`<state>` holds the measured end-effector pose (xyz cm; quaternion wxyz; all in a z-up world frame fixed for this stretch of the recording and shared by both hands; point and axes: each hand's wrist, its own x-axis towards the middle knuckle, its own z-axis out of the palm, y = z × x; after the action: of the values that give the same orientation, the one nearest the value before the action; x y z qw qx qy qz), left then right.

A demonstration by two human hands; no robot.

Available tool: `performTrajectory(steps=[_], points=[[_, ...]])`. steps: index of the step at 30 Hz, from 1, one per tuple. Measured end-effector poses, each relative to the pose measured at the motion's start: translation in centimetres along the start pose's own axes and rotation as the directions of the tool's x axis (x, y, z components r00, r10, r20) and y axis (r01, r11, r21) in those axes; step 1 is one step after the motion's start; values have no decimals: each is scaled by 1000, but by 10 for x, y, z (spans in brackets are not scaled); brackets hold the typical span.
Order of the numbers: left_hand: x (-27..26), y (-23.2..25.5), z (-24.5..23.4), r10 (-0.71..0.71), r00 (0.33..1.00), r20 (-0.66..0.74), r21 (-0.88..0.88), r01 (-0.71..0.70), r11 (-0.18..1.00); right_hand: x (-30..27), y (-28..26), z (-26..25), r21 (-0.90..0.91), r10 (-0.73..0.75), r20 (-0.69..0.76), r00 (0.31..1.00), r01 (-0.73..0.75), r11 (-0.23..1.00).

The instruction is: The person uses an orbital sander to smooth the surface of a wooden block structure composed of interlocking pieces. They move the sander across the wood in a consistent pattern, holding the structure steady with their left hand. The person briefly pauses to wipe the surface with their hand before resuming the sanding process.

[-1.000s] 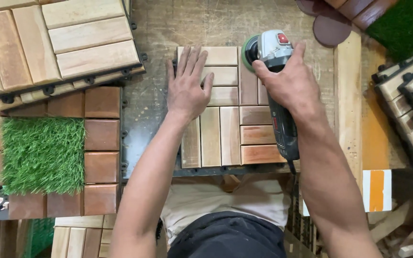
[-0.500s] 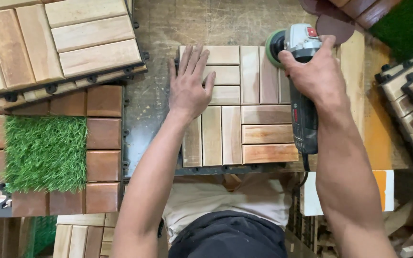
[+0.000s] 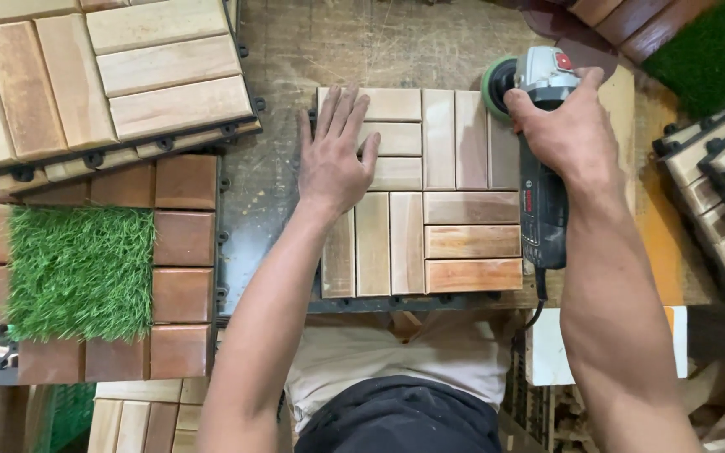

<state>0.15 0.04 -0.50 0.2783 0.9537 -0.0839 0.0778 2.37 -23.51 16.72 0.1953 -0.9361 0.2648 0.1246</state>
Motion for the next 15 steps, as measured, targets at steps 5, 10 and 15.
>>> performTrajectory(steps=[5,10,15], points=[[2,-2,3,5,1000,-26,11,-5,1000,-6,-22,12,1,-66,18,998,66,998],[1,-2,3,-4,1000,-21,-9,4,1000,-12,-41,23,-32,-64,70,996,66,997],[1,-1,1,-18,1000,-1,-22,18,1000,-18,-56,32,-62,-97,98,990,104,993]])
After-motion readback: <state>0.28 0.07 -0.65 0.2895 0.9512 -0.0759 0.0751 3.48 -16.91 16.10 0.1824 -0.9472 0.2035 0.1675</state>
